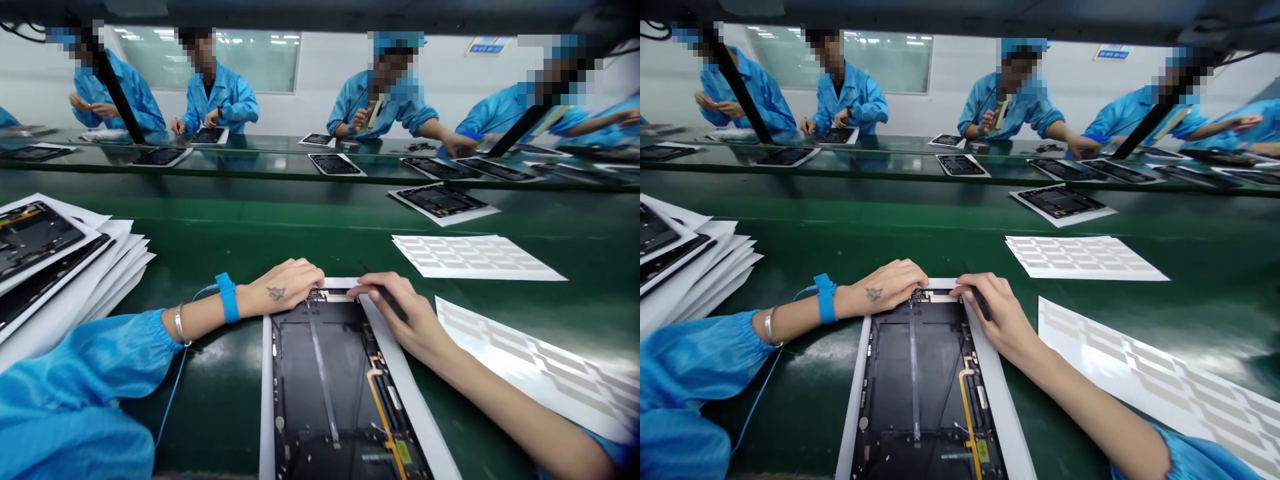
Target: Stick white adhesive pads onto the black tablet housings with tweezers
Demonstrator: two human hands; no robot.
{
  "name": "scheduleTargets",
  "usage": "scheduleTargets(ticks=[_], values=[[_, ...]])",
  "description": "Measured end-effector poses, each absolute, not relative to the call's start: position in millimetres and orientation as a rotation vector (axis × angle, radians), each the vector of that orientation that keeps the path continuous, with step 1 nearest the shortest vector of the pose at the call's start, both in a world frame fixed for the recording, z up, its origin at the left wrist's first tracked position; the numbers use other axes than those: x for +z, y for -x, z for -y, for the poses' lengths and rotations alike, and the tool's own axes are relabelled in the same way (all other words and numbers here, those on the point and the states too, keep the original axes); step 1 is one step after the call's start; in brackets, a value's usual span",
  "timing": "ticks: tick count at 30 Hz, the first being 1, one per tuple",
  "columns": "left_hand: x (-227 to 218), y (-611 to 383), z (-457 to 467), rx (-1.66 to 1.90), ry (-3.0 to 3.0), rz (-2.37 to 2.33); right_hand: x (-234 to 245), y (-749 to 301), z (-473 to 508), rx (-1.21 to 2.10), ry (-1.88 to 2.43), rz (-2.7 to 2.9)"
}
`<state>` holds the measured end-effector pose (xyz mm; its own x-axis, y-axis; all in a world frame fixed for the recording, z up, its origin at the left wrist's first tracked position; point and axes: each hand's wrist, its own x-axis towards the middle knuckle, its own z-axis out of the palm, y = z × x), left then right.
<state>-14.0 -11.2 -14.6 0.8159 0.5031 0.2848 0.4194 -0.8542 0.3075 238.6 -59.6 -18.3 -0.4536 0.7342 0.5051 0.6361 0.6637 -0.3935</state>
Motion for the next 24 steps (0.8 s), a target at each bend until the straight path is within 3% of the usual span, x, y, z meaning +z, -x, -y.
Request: scheduleTargets(ticks=[7, 11, 17, 24], values=[[-15, 14, 10, 0.474, -2.791, -0.741, -20, -241, 59, 0.241, 0.944, 2.402], [-10, 17, 12, 0.450, -2.780, -0.760, -18, -249, 53, 0.308, 1.148, 2.076], [0, 14, 24, 0.240, -2.820, -1.188, -15, -251, 41, 0.596, 1.223, 1.601], [10, 18, -1, 0.431, -2.739, -1.210, 7, -255, 44, 0.725, 1.079, 1.273]])
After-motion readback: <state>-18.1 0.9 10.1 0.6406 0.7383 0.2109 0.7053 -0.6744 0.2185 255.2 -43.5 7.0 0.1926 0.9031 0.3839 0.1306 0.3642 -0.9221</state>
